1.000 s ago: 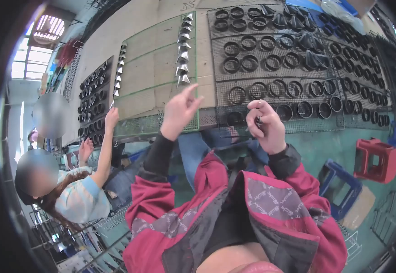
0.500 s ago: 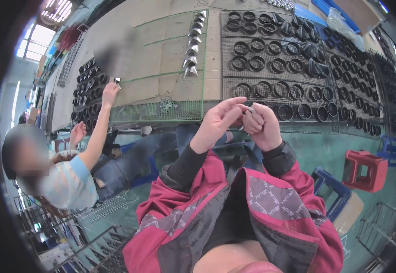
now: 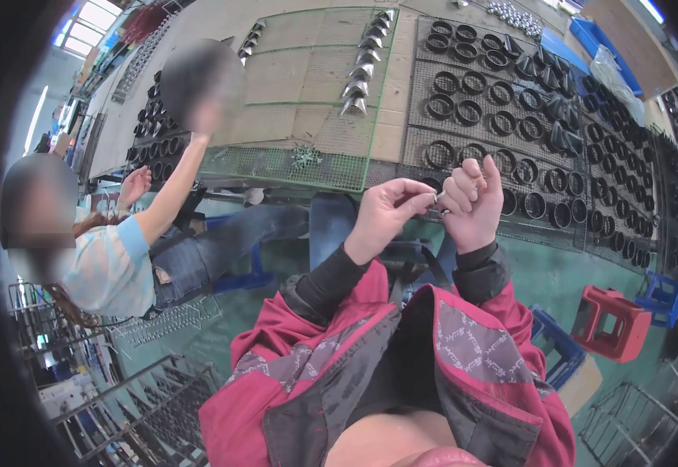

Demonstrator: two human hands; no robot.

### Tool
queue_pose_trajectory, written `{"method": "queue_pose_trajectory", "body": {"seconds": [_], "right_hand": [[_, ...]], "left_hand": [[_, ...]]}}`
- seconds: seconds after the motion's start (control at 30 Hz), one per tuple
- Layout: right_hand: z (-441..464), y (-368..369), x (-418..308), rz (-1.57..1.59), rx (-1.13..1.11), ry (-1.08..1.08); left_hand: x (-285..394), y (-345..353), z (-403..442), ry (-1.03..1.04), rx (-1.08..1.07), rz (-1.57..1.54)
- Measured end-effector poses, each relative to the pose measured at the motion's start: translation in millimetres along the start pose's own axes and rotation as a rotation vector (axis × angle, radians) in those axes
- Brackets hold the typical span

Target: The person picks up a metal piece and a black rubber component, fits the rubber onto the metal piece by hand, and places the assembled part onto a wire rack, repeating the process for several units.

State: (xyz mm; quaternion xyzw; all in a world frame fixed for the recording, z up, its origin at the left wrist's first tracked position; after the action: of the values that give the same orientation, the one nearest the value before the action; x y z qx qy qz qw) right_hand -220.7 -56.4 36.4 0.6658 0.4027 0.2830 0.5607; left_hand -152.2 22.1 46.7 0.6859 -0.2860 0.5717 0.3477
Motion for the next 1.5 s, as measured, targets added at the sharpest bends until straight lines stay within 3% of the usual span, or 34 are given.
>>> {"method": "queue_pose_trajectory", "body": {"seconds": [0.13,0.23,0.3,0.4,0.43,0.53,0.73,0.83,0.87,0.93,1.03,1.07,1.13,1.23,1.33,1.43,1.47,1.5], "right_hand": [[0.7,-4.1,12.3,-0.048,0.103,0.008],[-1.6,24.4,27.8,0.092,-0.092,0.141],[1.1,37.9,63.0,0.055,-0.136,0.28],[2.4,30.8,76.4,0.028,-0.112,0.282],[1.4,19.2,57.0,0.017,-0.07,0.173],[1.1,19.1,68.2,-0.019,-0.065,0.143],[19.2,19.2,95.7,-0.053,-0.064,0.222],[20.5,17.7,112.1,0.017,0.055,0.232],[19.0,16.7,115.7,-0.021,0.067,0.231],[15.1,13.3,124.9,-0.17,0.118,0.207],[9.0,-16.2,113.9,-0.442,0.333,0.108],[19.4,-31.2,107.0,-0.47,0.286,0.13],[39.5,-51.5,104.5,-0.573,0.099,0.223],[28.3,-46.1,107.8,-0.491,0.236,0.27],[28.3,-32.6,93.0,-0.445,0.166,0.214],[17.9,-33.4,82.9,-0.437,0.168,0.18],[9.6,-34.1,80.9,-0.458,0.263,0.138],[-1.0,-42.0,75.0,-0.499,0.446,0.072]], "left_hand": [[4.5,-1.6,-8.5,-0.021,0.055,-0.008],[16.6,-7.3,-17.7,0.289,0.107,0.142],[28.0,-36.8,-29.5,0.396,0.252,0.233],[32.7,-53.7,-40.6,0.48,0.345,0.285],[27.7,-42.3,-35.8,0.499,0.296,0.255],[39.2,-53.4,-45.6,0.432,0.251,0.191],[51.2,-53.0,-76.1,0.611,0.307,0.382],[50.6,-61.5,-80.1,0.644,0.385,0.469],[50.6,-69.1,-75.3,0.519,0.373,0.304],[23.1,-74.0,-68.1,0.021,0.274,-0.365],[10.5,-85.1,-66.0,0.025,0.347,0.103],[8.4,-82.4,-63.6,0.06,0.362,0.108],[13.4,-82.0,-63.6,0.197,0.428,0.136],[-1.4,-64.5,-51.9,0.615,0.618,0.352],[30.3,-44.3,-74.0,0.717,0.381,0.533],[35.2,-25.4,-73.9,0.664,0.206,0.887],[42.3,-32.1,-74.1,0.531,0.203,0.714],[35.7,-44.8,-71.1,0.255,0.21,0.38]]}}
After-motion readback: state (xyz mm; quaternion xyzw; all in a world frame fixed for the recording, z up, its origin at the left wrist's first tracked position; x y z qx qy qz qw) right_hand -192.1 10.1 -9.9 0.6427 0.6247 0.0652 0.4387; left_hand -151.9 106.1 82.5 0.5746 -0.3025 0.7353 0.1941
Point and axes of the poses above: each hand's wrist, its own z-axis towards the middle knuckle, its own y-axis out of the palm, x = y × z, the point moved 10 cm from there along z, towards the middle knuckle, and after that the axes turned 6 degrees about x, right-handed, at the moved point
